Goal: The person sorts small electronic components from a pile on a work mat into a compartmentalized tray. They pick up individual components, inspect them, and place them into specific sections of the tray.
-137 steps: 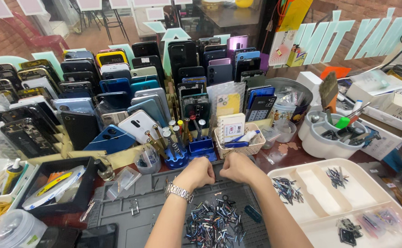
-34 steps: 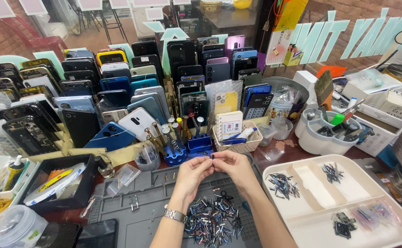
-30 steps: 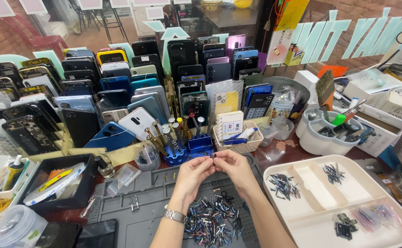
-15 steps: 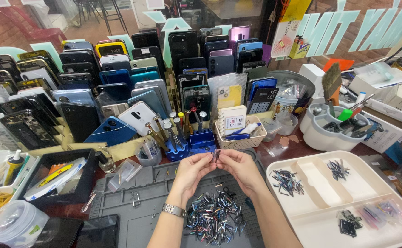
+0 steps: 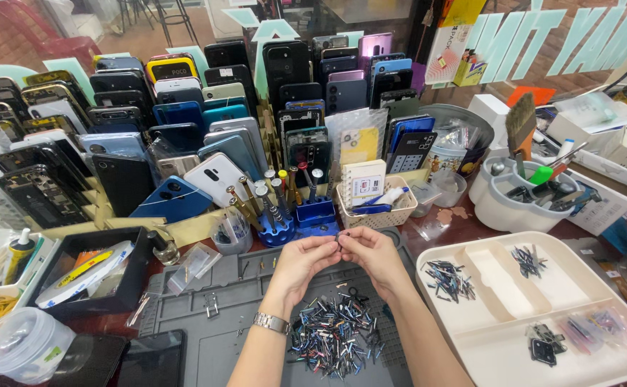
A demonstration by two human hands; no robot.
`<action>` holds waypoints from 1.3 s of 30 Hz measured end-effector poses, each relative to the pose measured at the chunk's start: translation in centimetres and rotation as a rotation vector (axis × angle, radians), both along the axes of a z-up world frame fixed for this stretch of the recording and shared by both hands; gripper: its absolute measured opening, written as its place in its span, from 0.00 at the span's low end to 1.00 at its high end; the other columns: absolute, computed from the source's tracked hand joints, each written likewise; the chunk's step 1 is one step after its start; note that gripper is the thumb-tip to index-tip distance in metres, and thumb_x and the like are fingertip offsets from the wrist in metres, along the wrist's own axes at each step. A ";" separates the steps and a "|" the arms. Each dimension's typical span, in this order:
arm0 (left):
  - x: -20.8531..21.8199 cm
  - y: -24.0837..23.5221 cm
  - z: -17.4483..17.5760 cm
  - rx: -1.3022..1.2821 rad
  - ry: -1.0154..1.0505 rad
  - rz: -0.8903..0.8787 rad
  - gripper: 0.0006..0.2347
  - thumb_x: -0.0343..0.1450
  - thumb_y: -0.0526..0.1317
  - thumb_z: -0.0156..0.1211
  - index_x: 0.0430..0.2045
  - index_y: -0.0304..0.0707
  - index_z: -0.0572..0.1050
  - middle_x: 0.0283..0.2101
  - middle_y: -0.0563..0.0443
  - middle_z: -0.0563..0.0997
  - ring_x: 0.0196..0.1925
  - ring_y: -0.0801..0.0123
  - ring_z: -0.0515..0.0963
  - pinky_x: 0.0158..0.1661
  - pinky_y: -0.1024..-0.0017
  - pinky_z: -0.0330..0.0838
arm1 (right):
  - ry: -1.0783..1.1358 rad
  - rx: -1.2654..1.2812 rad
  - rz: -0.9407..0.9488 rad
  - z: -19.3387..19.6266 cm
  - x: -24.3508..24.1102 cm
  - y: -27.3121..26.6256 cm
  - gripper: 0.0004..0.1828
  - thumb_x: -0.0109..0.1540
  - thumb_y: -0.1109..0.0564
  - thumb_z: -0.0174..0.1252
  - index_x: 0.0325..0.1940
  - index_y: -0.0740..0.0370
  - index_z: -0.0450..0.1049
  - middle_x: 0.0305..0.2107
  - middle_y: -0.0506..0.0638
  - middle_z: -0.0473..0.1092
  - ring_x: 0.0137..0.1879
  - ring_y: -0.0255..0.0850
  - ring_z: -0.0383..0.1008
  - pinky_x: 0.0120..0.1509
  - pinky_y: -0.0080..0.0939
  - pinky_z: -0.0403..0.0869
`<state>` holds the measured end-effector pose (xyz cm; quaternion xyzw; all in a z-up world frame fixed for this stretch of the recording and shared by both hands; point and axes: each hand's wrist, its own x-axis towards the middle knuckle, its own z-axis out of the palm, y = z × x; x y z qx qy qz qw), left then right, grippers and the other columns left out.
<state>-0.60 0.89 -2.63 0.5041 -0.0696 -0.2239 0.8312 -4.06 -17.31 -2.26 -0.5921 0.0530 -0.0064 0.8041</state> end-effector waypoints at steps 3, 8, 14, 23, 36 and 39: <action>-0.1 0.1 0.3 -0.014 -0.014 -0.007 0.12 0.70 0.32 0.64 0.43 0.20 0.78 0.41 0.39 0.85 0.43 0.62 0.85 0.49 0.68 0.81 | -0.018 0.069 0.025 0.1 -0.3 -0.2 0.10 0.63 0.58 0.62 0.46 0.67 0.78 0.36 0.49 0.77 0.39 0.34 0.76 0.48 0.34 0.75; -0.2 0.0 0.8 -0.071 0.006 -0.017 0.11 0.70 0.33 0.63 0.43 0.21 0.78 0.41 0.40 0.84 0.41 0.65 0.85 0.48 0.70 0.80 | 0.055 0.273 0.054 0.4 -0.7 -0.7 0.09 0.63 0.58 0.60 0.45 0.65 0.78 0.37 0.48 0.78 0.42 0.34 0.78 0.51 0.33 0.76; -0.8 -0.5 0.7 -0.024 -0.081 0.019 0.10 0.69 0.32 0.65 0.41 0.23 0.78 0.39 0.42 0.85 0.39 0.66 0.85 0.45 0.72 0.80 | 0.051 0.289 0.027 0.2 -0.7 -0.2 0.07 0.64 0.58 0.61 0.44 0.63 0.78 0.36 0.47 0.78 0.42 0.32 0.77 0.51 0.32 0.74; 0.1 -0.6 -0.4 0.045 -0.075 0.071 0.11 0.68 0.32 0.65 0.43 0.23 0.77 0.36 0.44 0.85 0.35 0.71 0.83 0.41 0.75 0.78 | -0.002 0.413 0.006 -0.7 -0.1 0.0 0.06 0.65 0.59 0.59 0.44 0.63 0.75 0.34 0.46 0.75 0.40 0.33 0.76 0.50 0.34 0.75; -0.3 -1.0 0.3 -0.167 0.080 0.025 0.09 0.69 0.31 0.64 0.41 0.26 0.76 0.39 0.45 0.83 0.39 0.69 0.82 0.44 0.74 0.77 | -0.061 0.227 -0.040 1.9 -2.5 0.4 0.08 0.65 0.59 0.58 0.44 0.68 0.75 0.37 0.51 0.76 0.42 0.36 0.76 0.51 0.35 0.76; -1.7 -2.7 1.4 -0.202 0.058 -0.056 0.09 0.69 0.30 0.64 0.41 0.25 0.76 0.38 0.45 0.83 0.39 0.69 0.82 0.44 0.74 0.77 | -0.085 0.201 -0.075 3.5 -4.7 -1.4 0.10 0.65 0.60 0.59 0.46 0.70 0.75 0.37 0.53 0.76 0.41 0.36 0.77 0.50 0.36 0.77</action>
